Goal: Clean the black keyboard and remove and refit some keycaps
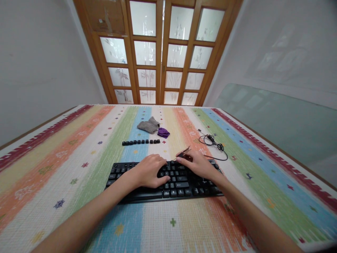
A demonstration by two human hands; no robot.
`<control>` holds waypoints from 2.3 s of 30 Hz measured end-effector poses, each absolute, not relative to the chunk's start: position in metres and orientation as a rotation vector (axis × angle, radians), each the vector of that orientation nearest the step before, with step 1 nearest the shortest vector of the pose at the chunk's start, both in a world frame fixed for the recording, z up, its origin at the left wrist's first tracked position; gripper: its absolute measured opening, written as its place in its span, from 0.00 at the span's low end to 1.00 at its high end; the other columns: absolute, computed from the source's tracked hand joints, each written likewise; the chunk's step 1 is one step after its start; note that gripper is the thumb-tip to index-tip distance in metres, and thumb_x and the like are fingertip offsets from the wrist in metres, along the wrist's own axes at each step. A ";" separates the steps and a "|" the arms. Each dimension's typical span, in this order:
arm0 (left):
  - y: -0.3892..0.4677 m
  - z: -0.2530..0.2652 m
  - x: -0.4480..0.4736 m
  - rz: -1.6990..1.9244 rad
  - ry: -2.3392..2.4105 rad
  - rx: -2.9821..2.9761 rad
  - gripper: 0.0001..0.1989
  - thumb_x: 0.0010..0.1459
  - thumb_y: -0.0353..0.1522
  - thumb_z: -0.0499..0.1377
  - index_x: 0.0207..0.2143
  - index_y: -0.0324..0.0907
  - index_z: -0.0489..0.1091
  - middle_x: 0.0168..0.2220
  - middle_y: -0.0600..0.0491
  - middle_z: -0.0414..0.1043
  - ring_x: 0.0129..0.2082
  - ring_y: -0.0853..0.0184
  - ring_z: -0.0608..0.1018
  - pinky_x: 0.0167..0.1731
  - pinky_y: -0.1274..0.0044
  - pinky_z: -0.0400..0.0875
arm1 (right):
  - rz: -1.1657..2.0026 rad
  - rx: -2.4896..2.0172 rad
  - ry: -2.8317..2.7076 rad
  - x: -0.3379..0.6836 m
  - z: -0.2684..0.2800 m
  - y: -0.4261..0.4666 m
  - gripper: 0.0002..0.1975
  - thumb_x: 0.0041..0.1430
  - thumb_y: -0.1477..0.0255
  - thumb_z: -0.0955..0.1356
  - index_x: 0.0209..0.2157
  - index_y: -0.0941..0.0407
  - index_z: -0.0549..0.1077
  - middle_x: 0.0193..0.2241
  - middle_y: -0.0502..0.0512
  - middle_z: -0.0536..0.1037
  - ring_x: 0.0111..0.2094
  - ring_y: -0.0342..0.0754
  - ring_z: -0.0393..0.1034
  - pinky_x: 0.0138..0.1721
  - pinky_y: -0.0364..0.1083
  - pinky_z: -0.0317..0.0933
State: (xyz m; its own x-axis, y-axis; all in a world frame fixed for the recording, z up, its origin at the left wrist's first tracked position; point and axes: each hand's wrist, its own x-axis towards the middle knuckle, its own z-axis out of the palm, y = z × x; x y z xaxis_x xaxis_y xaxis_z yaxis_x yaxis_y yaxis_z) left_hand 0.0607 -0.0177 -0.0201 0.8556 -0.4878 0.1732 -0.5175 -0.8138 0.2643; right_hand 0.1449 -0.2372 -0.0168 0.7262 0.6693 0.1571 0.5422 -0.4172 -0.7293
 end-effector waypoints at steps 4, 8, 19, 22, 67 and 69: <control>-0.017 -0.020 0.061 0.122 -0.741 2.713 0.18 0.55 0.42 0.59 0.42 0.39 0.71 0.39 0.43 0.76 0.40 0.54 0.76 0.43 0.63 0.70 | 0.149 -2.016 -0.849 0.142 -0.022 -0.238 0.16 0.60 0.59 0.68 0.40 0.57 0.76 0.32 0.55 0.77 0.29 0.46 0.69 0.32 0.45 0.62; -0.017 -0.020 0.062 0.134 -0.761 2.681 0.18 0.56 0.43 0.58 0.43 0.40 0.71 0.38 0.45 0.76 0.39 0.56 0.76 0.42 0.64 0.70 | 0.151 -1.925 -0.812 0.139 -0.023 -0.236 0.14 0.61 0.61 0.67 0.41 0.56 0.74 0.32 0.55 0.76 0.32 0.47 0.70 0.34 0.46 0.65; -0.016 -0.021 0.062 0.147 -0.760 2.694 0.19 0.56 0.44 0.57 0.44 0.40 0.71 0.39 0.44 0.75 0.41 0.55 0.76 0.44 0.63 0.69 | 0.055 -1.991 -0.864 0.139 -0.021 -0.231 0.10 0.64 0.63 0.65 0.37 0.56 0.72 0.33 0.54 0.77 0.32 0.46 0.70 0.35 0.45 0.62; -0.017 -0.020 0.062 0.137 -0.765 2.713 0.18 0.56 0.43 0.58 0.43 0.40 0.71 0.39 0.44 0.75 0.41 0.55 0.76 0.44 0.63 0.70 | 0.059 -1.982 -0.857 0.139 -0.021 -0.229 0.10 0.64 0.64 0.64 0.36 0.56 0.71 0.33 0.54 0.77 0.33 0.46 0.70 0.35 0.44 0.62; -0.017 -0.010 0.076 0.281 -0.681 2.563 0.11 0.64 0.38 0.55 0.42 0.42 0.71 0.41 0.49 0.77 0.41 0.62 0.78 0.43 0.70 0.72 | -0.099 -1.830 -0.851 0.136 -0.016 -0.236 0.08 0.63 0.66 0.66 0.38 0.56 0.73 0.34 0.54 0.79 0.34 0.47 0.72 0.37 0.46 0.62; -0.012 -0.005 0.082 0.321 -0.663 2.567 0.11 0.65 0.38 0.55 0.43 0.42 0.71 0.41 0.49 0.77 0.41 0.63 0.78 0.43 0.70 0.72 | -0.143 -1.834 -0.829 0.136 -0.015 -0.236 0.08 0.63 0.66 0.66 0.38 0.56 0.73 0.34 0.54 0.79 0.33 0.46 0.71 0.36 0.45 0.62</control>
